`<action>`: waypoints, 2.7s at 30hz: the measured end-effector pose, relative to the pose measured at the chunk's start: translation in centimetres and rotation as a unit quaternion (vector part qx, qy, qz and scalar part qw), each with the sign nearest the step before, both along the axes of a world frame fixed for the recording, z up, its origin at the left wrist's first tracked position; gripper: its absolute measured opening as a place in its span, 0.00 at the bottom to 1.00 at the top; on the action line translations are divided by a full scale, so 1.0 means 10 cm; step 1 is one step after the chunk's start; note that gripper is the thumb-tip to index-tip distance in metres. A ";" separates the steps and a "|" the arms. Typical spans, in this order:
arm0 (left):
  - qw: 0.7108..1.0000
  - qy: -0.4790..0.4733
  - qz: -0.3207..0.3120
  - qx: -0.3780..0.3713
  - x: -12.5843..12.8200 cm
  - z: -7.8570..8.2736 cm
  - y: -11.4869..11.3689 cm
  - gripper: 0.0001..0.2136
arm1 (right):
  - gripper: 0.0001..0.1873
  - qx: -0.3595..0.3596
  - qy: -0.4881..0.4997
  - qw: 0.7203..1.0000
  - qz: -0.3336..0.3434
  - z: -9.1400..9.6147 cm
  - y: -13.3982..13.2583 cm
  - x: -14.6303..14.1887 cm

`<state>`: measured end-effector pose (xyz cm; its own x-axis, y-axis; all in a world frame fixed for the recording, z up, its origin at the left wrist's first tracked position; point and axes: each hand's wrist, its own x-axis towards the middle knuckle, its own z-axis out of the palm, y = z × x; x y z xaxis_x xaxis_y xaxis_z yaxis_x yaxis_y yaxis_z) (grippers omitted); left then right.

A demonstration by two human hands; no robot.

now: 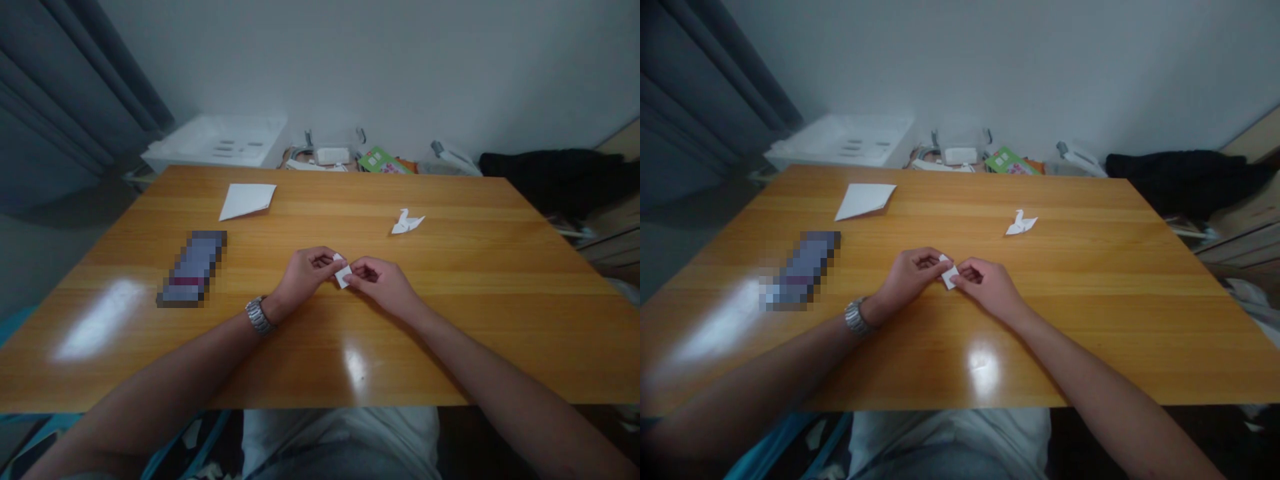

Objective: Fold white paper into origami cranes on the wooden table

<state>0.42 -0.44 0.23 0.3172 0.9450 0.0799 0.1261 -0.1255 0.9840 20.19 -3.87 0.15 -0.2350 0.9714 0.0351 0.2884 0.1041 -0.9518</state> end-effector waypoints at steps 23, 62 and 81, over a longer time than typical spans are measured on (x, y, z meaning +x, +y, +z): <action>0.885 0.329 -0.068 0.324 -0.06 -0.08 -0.01 0.12 | 0.06 0.189 -0.238 0.952 -0.045 -0.08 0.19 0.15; 0.867 0.381 -0.031 0.321 -0.07 -0.08 0.03 0.19 | 0.11 0.240 -0.345 0.907 0.012 -0.03 0.12 0.16; 0.850 0.406 -0.045 0.332 -0.06 -0.08 0.02 0.17 | 0.05 0.102 -0.114 0.988 -0.009 -0.21 0.24 0.18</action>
